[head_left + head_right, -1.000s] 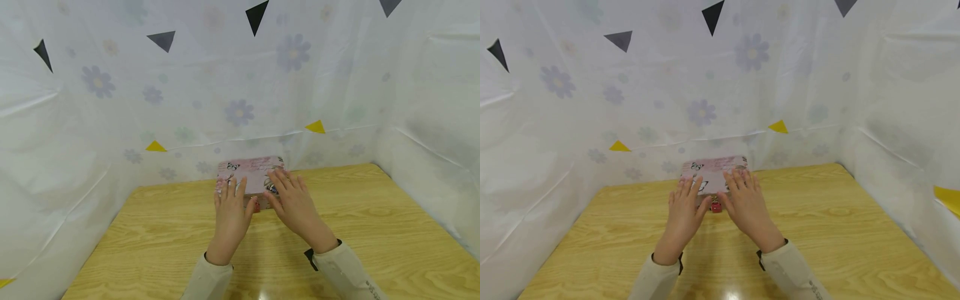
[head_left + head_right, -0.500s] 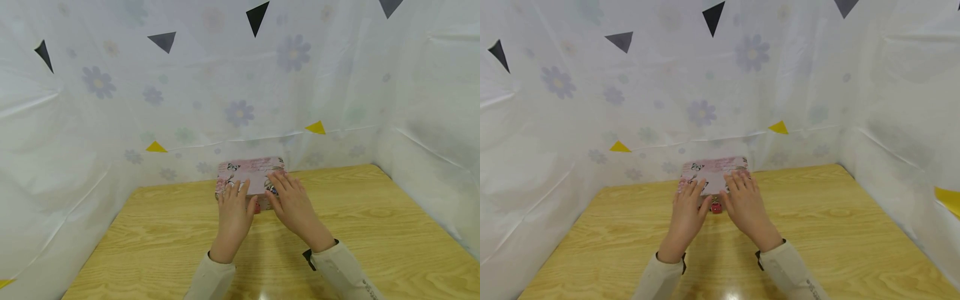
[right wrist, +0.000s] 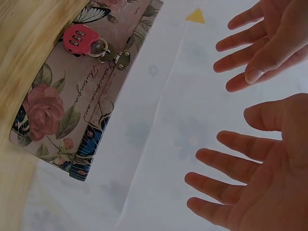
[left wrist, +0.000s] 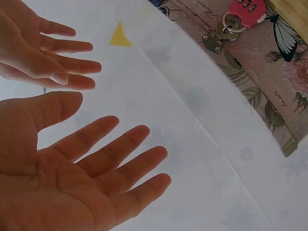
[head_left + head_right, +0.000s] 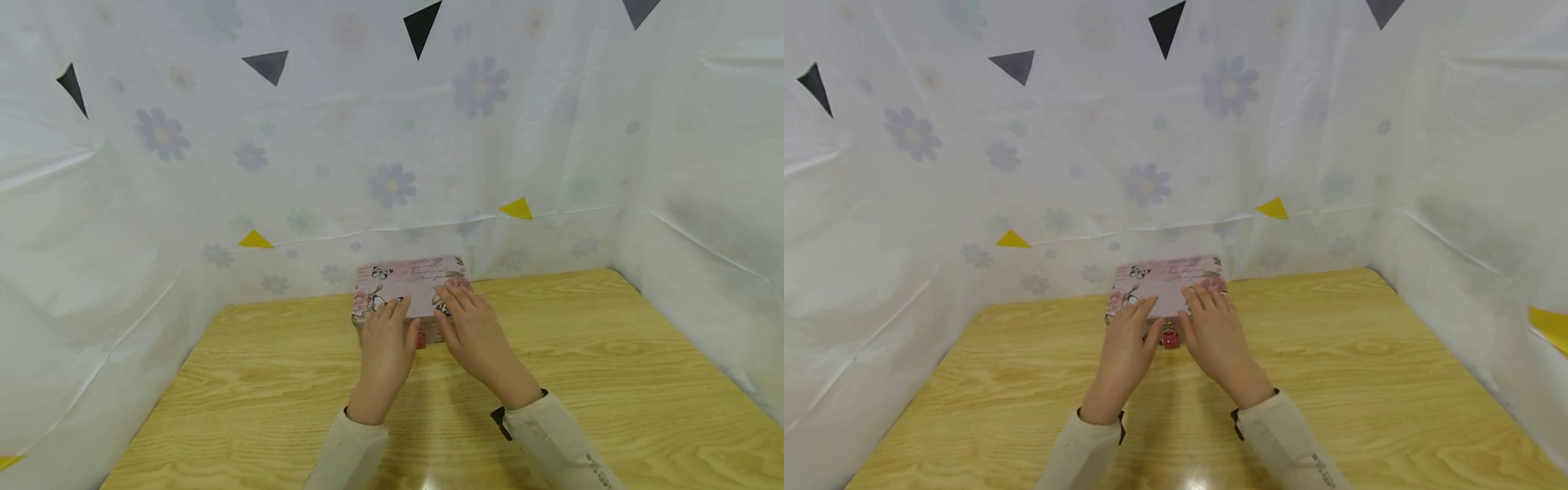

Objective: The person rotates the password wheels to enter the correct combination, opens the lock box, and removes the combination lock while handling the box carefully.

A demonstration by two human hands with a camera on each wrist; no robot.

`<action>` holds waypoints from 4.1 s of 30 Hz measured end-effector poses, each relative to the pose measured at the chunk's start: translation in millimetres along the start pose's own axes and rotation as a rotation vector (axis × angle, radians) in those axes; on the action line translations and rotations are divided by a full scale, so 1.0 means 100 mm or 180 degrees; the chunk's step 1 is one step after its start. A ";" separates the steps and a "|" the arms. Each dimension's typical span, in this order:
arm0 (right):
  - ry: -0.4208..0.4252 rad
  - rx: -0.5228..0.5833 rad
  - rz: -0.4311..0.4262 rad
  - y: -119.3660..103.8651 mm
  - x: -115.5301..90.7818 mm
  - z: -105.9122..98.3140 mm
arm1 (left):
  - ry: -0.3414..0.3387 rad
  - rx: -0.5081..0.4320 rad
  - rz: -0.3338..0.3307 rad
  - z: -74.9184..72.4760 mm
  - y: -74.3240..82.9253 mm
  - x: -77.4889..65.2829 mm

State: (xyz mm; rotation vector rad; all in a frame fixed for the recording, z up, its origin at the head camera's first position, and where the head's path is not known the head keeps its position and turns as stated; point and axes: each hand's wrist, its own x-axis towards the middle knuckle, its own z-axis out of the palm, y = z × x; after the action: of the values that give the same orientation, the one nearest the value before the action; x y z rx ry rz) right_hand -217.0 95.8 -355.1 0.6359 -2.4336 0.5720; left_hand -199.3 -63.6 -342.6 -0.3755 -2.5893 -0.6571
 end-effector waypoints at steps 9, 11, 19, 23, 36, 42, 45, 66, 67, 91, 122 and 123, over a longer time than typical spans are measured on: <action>0.0029 -0.0018 -0.0078 0.02 0.01 0.08 | 0.0067 0.0014 0.0056 0.05 -0.03 0.02; 0.0024 -0.0002 -0.0074 0.03 0.01 0.09 | 0.0055 0.0021 0.0054 0.06 -0.04 0.03; -0.0017 0.0023 -0.0030 0.01 0.03 0.13 | 0.0150 0.0112 0.0089 0.12 -0.07 0.05; 0.0057 -0.0010 -0.0081 0.02 0.04 0.17 | 0.0117 0.0143 0.0068 0.15 -0.08 0.06; 0.0074 0.0082 -0.0117 0.04 0.08 0.26 | -0.0086 0.0101 -0.0135 0.21 -0.09 0.10; 0.0043 0.0143 -0.0062 0.05 0.11 0.30 | -0.0029 0.0105 -0.0130 0.24 -0.12 0.12; 0.0001 0.0173 -0.0027 0.05 0.11 0.31 | -0.0032 0.0093 -0.0123 0.26 -0.13 0.13; -0.0478 0.0524 0.0358 0.11 0.09 0.41 | -0.0154 -0.0005 -0.0348 0.34 -0.21 0.17; -0.0496 0.0541 0.0382 0.11 0.09 0.42 | -0.0189 -0.0022 -0.0365 0.35 -0.22 0.17; -0.1001 0.0888 0.0766 0.14 0.06 0.60 | -0.0763 0.0015 -0.0362 0.51 -0.38 0.18; -0.1220 0.1428 0.1107 0.22 -0.03 0.83 | -0.1337 -0.0745 -0.0661 0.64 -0.54 0.21; -0.1212 0.1430 0.1116 0.22 -0.03 0.83 | -0.1327 -0.0759 -0.0660 0.64 -0.54 0.20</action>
State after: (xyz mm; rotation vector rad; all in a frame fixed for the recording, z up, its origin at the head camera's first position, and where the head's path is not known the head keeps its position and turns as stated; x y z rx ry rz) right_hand -260.3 71.2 -425.8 0.5271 -2.8193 1.2659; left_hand -258.2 -73.9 -403.9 -0.3508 -2.9788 -1.0649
